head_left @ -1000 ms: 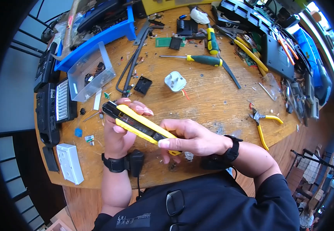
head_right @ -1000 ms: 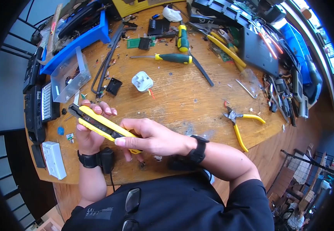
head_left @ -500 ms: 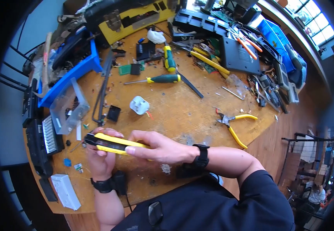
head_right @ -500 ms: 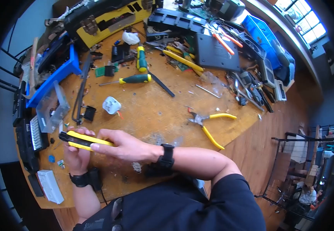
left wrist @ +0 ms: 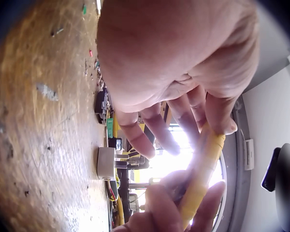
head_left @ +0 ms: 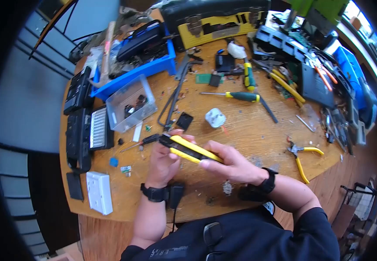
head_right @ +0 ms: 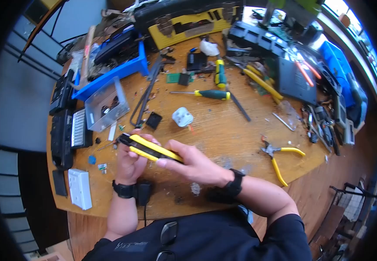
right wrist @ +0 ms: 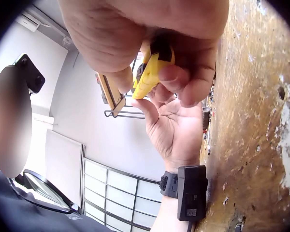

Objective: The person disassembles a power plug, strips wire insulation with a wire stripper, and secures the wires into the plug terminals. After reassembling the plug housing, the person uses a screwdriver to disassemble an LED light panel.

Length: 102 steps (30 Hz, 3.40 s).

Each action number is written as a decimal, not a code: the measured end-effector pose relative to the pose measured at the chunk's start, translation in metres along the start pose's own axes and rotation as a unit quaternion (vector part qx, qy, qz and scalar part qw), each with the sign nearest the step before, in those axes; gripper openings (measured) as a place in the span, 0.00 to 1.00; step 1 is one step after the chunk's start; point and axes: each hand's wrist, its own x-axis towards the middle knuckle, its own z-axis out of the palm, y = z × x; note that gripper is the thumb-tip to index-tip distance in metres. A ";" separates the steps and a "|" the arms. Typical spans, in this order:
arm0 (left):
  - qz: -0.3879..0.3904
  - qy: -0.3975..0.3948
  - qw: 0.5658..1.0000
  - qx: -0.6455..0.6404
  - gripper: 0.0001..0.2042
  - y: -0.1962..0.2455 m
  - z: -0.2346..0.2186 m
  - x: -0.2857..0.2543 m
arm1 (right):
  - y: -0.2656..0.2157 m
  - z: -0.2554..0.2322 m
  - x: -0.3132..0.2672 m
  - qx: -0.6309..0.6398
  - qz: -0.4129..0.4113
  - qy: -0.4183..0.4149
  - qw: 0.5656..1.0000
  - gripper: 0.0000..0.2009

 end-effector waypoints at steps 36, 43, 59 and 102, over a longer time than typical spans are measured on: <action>0.048 0.060 0.997 0.007 0.18 0.005 -0.010 0.010 | -0.037 -0.137 -0.076 -0.585 0.078 0.459 0.664 0.17; 0.055 0.056 0.997 0.001 0.17 0.006 -0.009 0.011 | -0.008 -0.153 -0.064 -0.597 0.039 0.432 0.675 0.16; 0.053 0.055 0.997 0.002 0.17 0.007 -0.007 0.010 | -0.028 -0.123 -0.041 -0.370 -0.192 0.481 0.771 0.11; 0.052 0.060 0.996 -0.051 0.18 0.008 -0.008 0.012 | -0.021 -0.119 -0.031 -0.276 -0.145 0.485 0.817 0.11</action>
